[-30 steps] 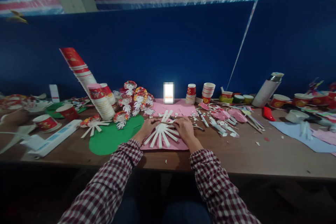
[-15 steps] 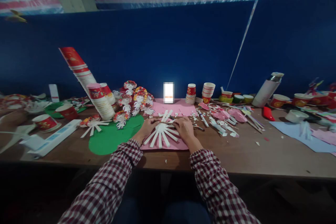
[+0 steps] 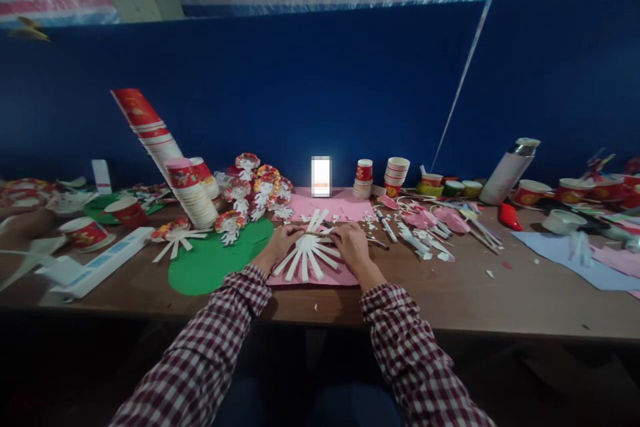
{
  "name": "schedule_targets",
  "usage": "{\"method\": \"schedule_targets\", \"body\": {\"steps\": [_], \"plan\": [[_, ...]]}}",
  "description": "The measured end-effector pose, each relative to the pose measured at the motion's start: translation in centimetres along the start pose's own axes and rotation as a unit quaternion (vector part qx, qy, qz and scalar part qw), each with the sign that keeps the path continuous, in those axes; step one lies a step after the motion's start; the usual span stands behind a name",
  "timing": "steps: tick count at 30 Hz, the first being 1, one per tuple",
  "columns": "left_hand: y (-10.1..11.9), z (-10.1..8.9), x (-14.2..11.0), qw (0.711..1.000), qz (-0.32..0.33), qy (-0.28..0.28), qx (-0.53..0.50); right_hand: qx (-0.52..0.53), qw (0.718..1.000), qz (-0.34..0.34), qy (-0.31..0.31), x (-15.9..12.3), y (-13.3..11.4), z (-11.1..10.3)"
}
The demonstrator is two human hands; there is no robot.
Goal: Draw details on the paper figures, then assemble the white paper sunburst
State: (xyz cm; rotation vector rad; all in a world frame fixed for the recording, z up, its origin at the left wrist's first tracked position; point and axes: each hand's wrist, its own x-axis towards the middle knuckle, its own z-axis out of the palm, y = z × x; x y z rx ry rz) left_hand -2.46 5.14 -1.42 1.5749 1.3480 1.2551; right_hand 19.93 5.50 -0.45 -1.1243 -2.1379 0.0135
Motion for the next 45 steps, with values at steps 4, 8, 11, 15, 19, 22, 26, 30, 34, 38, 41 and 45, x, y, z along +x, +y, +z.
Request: {"method": "schedule_targets", "body": {"steps": [4, 8, 11, 15, 19, 22, 26, 30, 34, 38, 41, 45], "plan": [[0.0, 0.0, 0.0, 1.0, -0.002, 0.0, -0.005, -0.004, 1.0, 0.006, -0.001, 0.0, -0.1, 0.0], [0.0, -0.1, 0.0, 1.0, -0.004, 0.001, -0.015, -0.012, 1.0, 0.014, -0.002, 0.1, -0.2, -0.2], [0.0, -0.1, 0.0, 1.0, -0.005, 0.002, -0.027, -0.021, 1.0, 0.021, -0.003, 0.2, -0.2, -0.3], [-0.4, 0.0, 0.2, 0.999, -0.009, 0.005, -0.048, -0.042, 0.998, 0.047, 0.009, 0.1, -0.1, -0.4], [-1.1, 0.1, 0.4, 0.997, -0.01, 0.013, -0.077, -0.071, 0.993, 0.083, 0.039, 0.0, 0.1, -0.4], [-1.5, 0.3, 0.5, 0.995, -0.007, 0.02, -0.1, -0.084, 0.99, 0.093, 0.058, 0.0, 0.2, -0.2], [-1.8, 0.3, 0.6, 0.991, -0.011, 0.025, -0.128, -0.085, 0.99, 0.08, 0.082, 0.1, 0.2, -0.1], [-1.8, 0.4, 0.4, 0.988, -0.014, 0.044, -0.149, -0.086, 0.984, 0.087, 0.129, 0.2, -0.3, -0.6], [-1.3, 0.6, 0.1, 0.984, -0.021, 0.063, -0.166, -0.082, 0.968, 0.13, 0.197, 0.3, -1.0, -1.0], [-0.5, 0.9, 0.0, 0.982, -0.028, 0.08, -0.171, -0.072, 0.976, 0.134, 0.157, 0.2, -1.4, -0.9], [0.2, 0.9, 0.0, 0.981, -0.033, 0.092, -0.166, -0.056, 0.988, 0.123, 0.077, 0.1, -1.5, -0.9], [0.8, 0.4, 0.4, 0.979, -0.047, 0.106, -0.166, -0.047, 0.988, 0.145, 0.025, 0.3, -1.6, -1.5]]}}
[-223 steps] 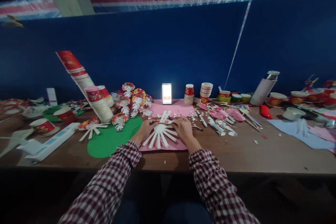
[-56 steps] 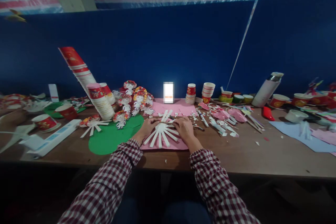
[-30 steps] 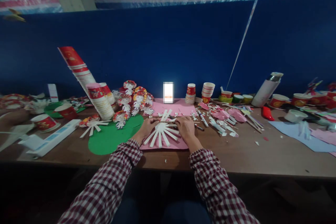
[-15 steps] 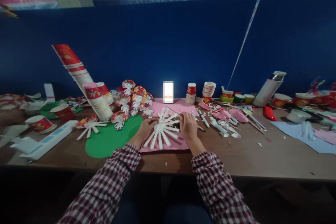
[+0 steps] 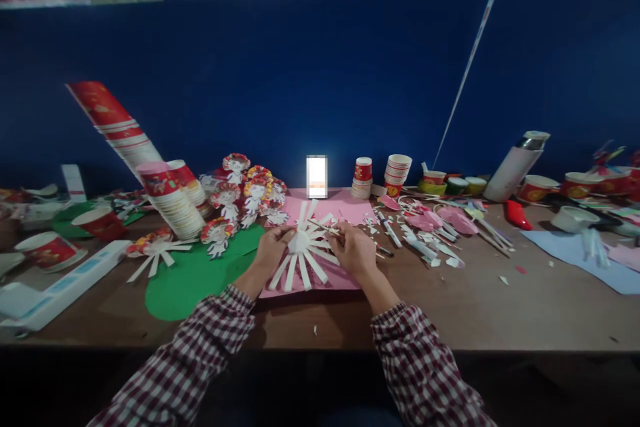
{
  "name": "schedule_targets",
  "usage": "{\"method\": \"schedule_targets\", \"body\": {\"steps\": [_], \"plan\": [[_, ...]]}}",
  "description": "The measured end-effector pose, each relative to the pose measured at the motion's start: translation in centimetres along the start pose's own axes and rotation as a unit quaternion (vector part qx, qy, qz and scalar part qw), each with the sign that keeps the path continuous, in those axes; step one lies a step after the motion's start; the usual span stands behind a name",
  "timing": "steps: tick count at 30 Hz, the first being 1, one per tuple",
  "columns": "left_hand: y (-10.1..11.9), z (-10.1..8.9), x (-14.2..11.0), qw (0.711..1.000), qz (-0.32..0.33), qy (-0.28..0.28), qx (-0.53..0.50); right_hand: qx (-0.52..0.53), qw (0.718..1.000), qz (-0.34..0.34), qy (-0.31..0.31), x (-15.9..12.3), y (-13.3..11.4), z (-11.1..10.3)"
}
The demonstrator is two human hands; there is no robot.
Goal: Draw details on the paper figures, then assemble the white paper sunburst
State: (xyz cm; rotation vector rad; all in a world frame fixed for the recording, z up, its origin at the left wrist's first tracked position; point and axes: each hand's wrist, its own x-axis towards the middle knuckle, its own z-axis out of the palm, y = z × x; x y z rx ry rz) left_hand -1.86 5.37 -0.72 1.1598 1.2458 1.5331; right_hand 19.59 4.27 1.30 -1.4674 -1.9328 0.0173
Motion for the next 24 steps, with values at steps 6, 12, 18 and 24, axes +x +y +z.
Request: {"method": "schedule_targets", "body": {"steps": [6, 12, 18, 24], "plan": [[0.5, -0.5, 0.4, 0.999, -0.037, -0.001, -0.039, 0.001, 0.998, 0.042, -0.049, 0.2, -0.1, -0.5], [0.3, -0.6, -0.2, 0.996, -0.056, 0.004, -0.075, -0.018, 0.999, 0.031, -0.019, 0.0, 0.1, -0.1], [1.2, -1.3, -0.5, 0.996, -0.059, 0.003, -0.069, -0.011, 1.0, 0.024, 0.005, -0.1, 0.1, -0.2], [1.6, -1.8, -2.5, 0.997, -0.06, -0.017, -0.05, -0.033, 0.999, 0.027, -0.032, -0.1, -0.3, -0.1]]}}
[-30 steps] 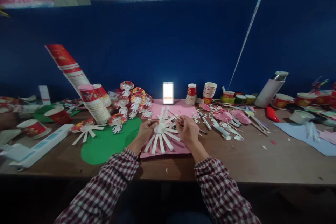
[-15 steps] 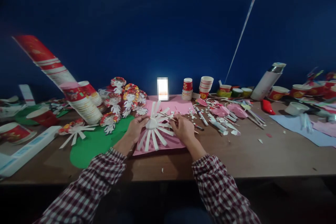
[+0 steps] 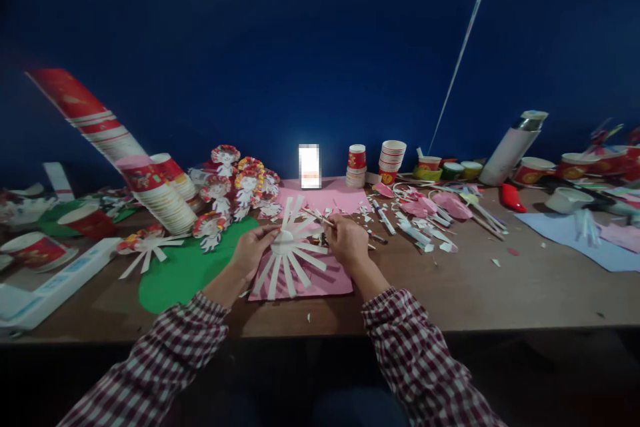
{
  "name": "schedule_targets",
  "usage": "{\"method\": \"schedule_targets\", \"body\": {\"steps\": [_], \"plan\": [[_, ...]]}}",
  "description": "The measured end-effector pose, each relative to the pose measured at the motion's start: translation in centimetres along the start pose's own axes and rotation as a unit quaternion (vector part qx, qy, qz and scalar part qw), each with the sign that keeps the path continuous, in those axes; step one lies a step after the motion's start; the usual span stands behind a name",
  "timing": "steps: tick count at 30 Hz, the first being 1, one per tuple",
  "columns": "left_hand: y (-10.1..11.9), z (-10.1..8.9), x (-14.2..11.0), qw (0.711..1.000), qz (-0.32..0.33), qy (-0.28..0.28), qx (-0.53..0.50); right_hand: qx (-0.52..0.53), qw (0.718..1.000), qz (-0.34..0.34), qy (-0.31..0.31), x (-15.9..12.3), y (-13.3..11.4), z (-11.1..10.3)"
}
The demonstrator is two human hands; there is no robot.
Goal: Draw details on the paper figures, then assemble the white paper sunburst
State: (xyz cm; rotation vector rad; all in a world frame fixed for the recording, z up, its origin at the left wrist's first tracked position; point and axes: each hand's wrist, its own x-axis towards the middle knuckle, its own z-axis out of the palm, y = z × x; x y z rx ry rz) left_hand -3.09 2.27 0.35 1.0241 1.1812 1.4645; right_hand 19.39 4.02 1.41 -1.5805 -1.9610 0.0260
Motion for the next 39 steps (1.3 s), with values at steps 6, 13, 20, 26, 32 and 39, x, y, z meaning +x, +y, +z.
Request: {"method": "schedule_targets", "body": {"steps": [6, 13, 20, 26, 32, 39], "plan": [[-1.3, 0.0, -2.0, 1.0, 0.017, 0.014, -0.013, -0.052, 0.998, 0.014, -0.035, -0.1, -0.1, 0.0], [-2.7, -0.2, -2.2, 0.999, 0.018, 0.023, -0.02, -0.067, 0.997, 0.024, -0.03, -0.1, 0.3, -0.1], [-3.0, -0.3, -0.5, 0.998, 0.043, 0.036, 0.001, -0.085, 0.995, -0.042, -0.011, -0.5, 0.0, 0.8], [-3.4, -0.4, 0.0, 0.998, 0.049, 0.023, 0.01, -0.096, 0.991, -0.088, -0.014, -0.9, 0.1, 2.7], [-2.9, -0.3, -0.6, 0.998, 0.047, 0.03, -0.003, -0.078, 0.991, -0.103, -0.032, -1.0, 0.0, 2.3], [-0.1, -0.9, -1.7, 0.997, 0.04, 0.041, -0.058, -0.073, 0.992, -0.099, -0.027, -1.2, -0.8, 1.7]]}}
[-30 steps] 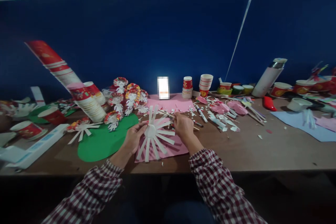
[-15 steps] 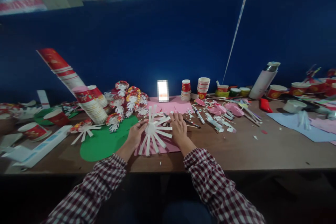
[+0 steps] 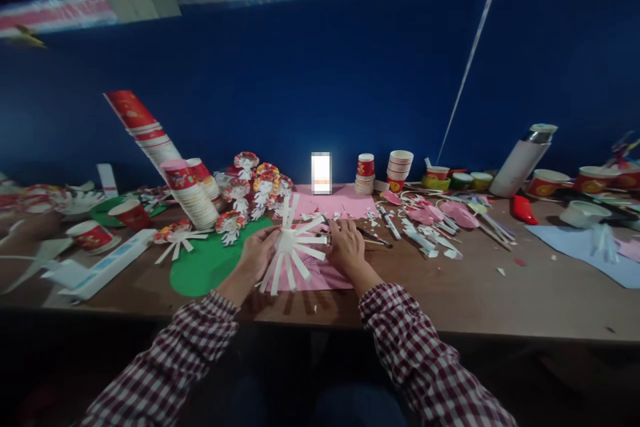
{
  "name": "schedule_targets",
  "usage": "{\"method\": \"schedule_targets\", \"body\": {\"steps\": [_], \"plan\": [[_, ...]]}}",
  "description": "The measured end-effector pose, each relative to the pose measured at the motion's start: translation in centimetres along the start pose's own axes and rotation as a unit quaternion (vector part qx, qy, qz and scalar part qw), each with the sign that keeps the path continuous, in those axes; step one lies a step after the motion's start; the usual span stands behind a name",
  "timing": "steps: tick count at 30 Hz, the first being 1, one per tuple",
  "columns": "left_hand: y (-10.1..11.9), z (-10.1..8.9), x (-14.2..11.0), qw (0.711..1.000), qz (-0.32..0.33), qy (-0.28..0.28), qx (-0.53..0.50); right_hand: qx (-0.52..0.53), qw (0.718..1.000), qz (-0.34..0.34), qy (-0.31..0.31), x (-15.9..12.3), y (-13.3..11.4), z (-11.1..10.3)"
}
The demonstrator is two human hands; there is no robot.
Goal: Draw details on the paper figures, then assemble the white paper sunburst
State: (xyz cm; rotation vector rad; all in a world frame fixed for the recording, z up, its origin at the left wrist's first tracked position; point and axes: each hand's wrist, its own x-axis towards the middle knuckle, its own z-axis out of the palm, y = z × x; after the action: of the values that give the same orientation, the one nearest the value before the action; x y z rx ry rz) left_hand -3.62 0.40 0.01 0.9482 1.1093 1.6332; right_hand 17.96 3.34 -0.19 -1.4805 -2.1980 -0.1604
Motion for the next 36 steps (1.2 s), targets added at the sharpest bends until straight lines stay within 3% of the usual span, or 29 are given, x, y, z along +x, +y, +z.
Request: {"method": "schedule_targets", "body": {"steps": [11, 15, 19, 27, 29, 32, 36], "plan": [[8.2, -2.0, -0.1, 0.993, 0.085, 0.026, -0.074, -0.003, 1.0, 0.006, 0.016, 0.0, 0.1, 0.8], [9.5, -2.2, 0.1, 0.989, 0.111, 0.051, -0.087, -0.009, 0.999, -0.001, 0.034, -0.1, -0.1, 0.5], [8.2, -1.7, 0.4, 0.992, 0.073, 0.03, -0.094, -0.009, 0.997, 0.009, 0.078, 0.3, -0.2, 0.1], [1.9, 1.1, 1.8, 0.996, 0.022, 0.036, -0.075, 0.052, 0.987, 0.056, 0.14, 2.0, 1.6, -2.3], [1.0, 1.9, 2.5, 0.998, 0.018, 0.029, -0.057, 0.123, 0.981, 0.089, 0.119, 2.9, 1.5, -3.3], [0.2, 3.2, 3.8, 0.999, 0.024, 0.025, -0.029, 0.25, 0.961, 0.116, 0.032, 4.1, 1.0, -4.6], [-0.8, 4.7, 5.6, 0.999, 0.028, 0.034, 0.006, 0.294, 0.951, 0.092, 0.03, 4.3, 1.2, -4.6]]}}
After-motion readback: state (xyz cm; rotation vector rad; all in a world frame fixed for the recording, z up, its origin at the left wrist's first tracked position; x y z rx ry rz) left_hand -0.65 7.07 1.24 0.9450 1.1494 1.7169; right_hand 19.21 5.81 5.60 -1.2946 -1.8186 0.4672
